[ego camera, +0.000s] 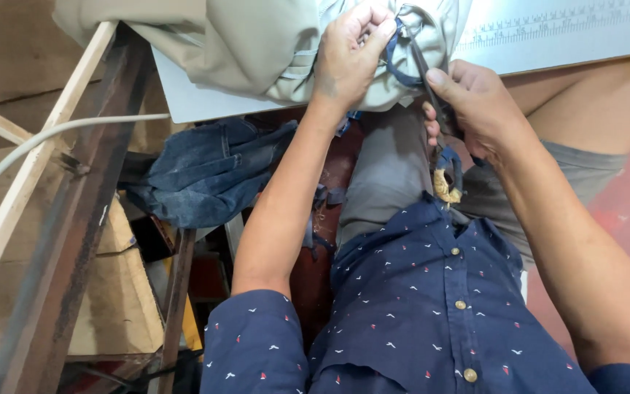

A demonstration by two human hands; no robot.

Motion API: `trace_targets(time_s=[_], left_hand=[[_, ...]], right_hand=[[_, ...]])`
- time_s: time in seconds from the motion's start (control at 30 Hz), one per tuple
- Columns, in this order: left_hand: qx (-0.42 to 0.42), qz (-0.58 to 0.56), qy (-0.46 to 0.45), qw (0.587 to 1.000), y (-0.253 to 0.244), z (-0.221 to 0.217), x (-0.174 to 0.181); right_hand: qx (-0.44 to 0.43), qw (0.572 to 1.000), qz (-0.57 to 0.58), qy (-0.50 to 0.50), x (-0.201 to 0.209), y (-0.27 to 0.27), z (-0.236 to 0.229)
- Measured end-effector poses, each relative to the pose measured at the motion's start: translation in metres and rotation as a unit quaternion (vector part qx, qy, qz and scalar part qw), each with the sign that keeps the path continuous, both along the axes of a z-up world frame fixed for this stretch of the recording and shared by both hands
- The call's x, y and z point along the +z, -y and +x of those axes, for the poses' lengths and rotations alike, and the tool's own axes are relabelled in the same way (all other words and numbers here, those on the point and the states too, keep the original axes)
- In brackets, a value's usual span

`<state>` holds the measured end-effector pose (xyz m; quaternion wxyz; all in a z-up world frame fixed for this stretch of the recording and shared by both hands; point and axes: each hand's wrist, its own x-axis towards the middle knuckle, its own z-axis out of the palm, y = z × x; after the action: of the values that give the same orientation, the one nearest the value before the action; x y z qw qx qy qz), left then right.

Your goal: Trimming excess threads and adjusting the fabric around the zipper area of a pair of trousers using small scissors.

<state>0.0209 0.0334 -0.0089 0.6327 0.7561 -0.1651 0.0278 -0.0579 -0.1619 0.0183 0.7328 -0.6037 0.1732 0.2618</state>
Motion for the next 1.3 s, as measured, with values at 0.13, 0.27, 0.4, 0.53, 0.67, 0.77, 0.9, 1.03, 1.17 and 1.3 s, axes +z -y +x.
trace_targets(time_s=[0.13,0.27,0.4,0.53,0.67,0.77,0.9,1.03,1.17,1.3], left_hand=[[0.015,0.012,-0.015,1.000,0.003,-0.002,-0.005],[0.050,0.045,-0.037,0.997,0.005,-0.003,-0.005],[0.041,0.064,-0.051,0.996,0.005,-0.004,-0.006],[0.017,0.040,-0.064,0.997,0.002,-0.002,-0.006],[-0.009,0.039,-0.070,0.997,-0.002,-0.001,-0.003],[-0.016,0.043,-0.058,0.997,-0.001,0.000,-0.005],[-0.009,0.033,-0.044,0.998,-0.002,0.000,-0.008],[0.008,0.041,-0.060,0.997,0.003,0.000,-0.004],[0.019,0.023,-0.082,0.996,0.001,-0.003,-0.001],[0.015,0.028,-0.076,0.997,0.003,-0.001,-0.003]], right_hand=[[0.011,0.998,0.000,0.062,0.026,0.006,-0.002],[0.038,0.887,-0.375,0.268,0.026,0.010,0.025],[0.085,0.720,-0.536,0.433,-0.009,-0.002,0.067],[0.087,0.754,-0.538,0.367,-0.031,0.001,0.081],[0.085,0.750,-0.563,0.336,-0.037,0.005,0.084],[0.086,0.750,-0.583,0.301,-0.046,0.008,0.091],[0.084,0.732,-0.597,0.318,-0.051,0.008,0.094],[0.089,0.716,-0.535,0.439,-0.025,0.019,0.078],[0.069,0.855,-0.446,0.255,0.066,-0.012,0.033],[0.093,0.915,-0.329,0.213,0.072,-0.020,-0.002]])
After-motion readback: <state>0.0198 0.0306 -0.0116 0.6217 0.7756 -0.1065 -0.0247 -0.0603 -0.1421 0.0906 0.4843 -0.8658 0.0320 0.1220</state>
